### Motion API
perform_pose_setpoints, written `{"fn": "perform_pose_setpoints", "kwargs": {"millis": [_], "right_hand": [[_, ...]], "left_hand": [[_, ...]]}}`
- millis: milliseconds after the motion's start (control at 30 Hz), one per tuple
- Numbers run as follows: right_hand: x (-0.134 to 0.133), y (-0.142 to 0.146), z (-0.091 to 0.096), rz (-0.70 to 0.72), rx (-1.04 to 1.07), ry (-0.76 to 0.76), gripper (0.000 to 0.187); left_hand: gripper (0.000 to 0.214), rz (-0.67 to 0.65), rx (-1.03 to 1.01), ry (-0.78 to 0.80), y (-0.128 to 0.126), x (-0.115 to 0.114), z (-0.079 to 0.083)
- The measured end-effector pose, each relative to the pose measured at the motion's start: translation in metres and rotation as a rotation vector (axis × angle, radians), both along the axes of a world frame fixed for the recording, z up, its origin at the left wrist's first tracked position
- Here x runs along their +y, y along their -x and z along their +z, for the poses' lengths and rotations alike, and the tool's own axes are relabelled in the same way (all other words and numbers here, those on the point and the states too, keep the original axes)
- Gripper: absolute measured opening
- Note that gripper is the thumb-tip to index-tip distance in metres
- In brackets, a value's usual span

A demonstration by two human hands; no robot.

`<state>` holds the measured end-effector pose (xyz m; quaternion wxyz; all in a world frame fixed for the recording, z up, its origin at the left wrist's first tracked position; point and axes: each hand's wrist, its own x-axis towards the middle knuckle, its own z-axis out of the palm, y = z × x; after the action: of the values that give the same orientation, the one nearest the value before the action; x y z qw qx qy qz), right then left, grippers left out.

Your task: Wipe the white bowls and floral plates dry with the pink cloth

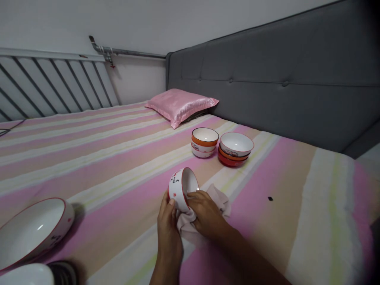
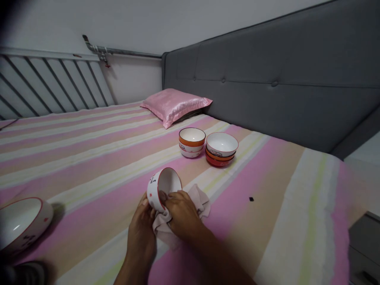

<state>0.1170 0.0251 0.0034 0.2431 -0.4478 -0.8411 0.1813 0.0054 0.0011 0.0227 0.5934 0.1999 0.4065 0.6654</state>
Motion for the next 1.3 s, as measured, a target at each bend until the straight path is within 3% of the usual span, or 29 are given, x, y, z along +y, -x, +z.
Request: {"fn": "perform_pose_setpoints", "kwargs": {"millis": [167,367,500,733,1000,1133,1300], "right_hand": [[-0.004,0.003,-0.002,0.000,0.192,0.072,0.014],[-0.003,0.004,0.009,-0.107,0.807,0.309,0.022],[-0.002,0.004,0.013,-0.076,0.933,0.378,0.020],[-0.006,0.002,0.008,-0.064,0.478,0.264,0.018],[0.001,-0.007,0.004,0.015,-0.059,0.078,0.033],[0.002,-0.007,0.007,0.070,-0.160,0.060,0.039],[0.001,-0.006,0.007,0.019,-0.176,0.009,0.040]], "left_hand": [[0.047,0.010,-0.034,0.017,-0.001,-0.003,0.004],[0.042,-0.001,0.037,-0.080,-0.001,-0.004,0.002],[0.044,-0.012,0.065,-0.076,-0.003,-0.004,0.004],[0.049,-0.007,0.013,0.010,-0.003,-0.004,0.008],[0.047,0.013,0.038,-0.006,-0.002,-0.004,0.008],[0.048,0.018,0.056,-0.014,-0.002,-0.003,0.007],[0.047,0.011,0.050,-0.014,0.000,-0.003,0.006]]}}
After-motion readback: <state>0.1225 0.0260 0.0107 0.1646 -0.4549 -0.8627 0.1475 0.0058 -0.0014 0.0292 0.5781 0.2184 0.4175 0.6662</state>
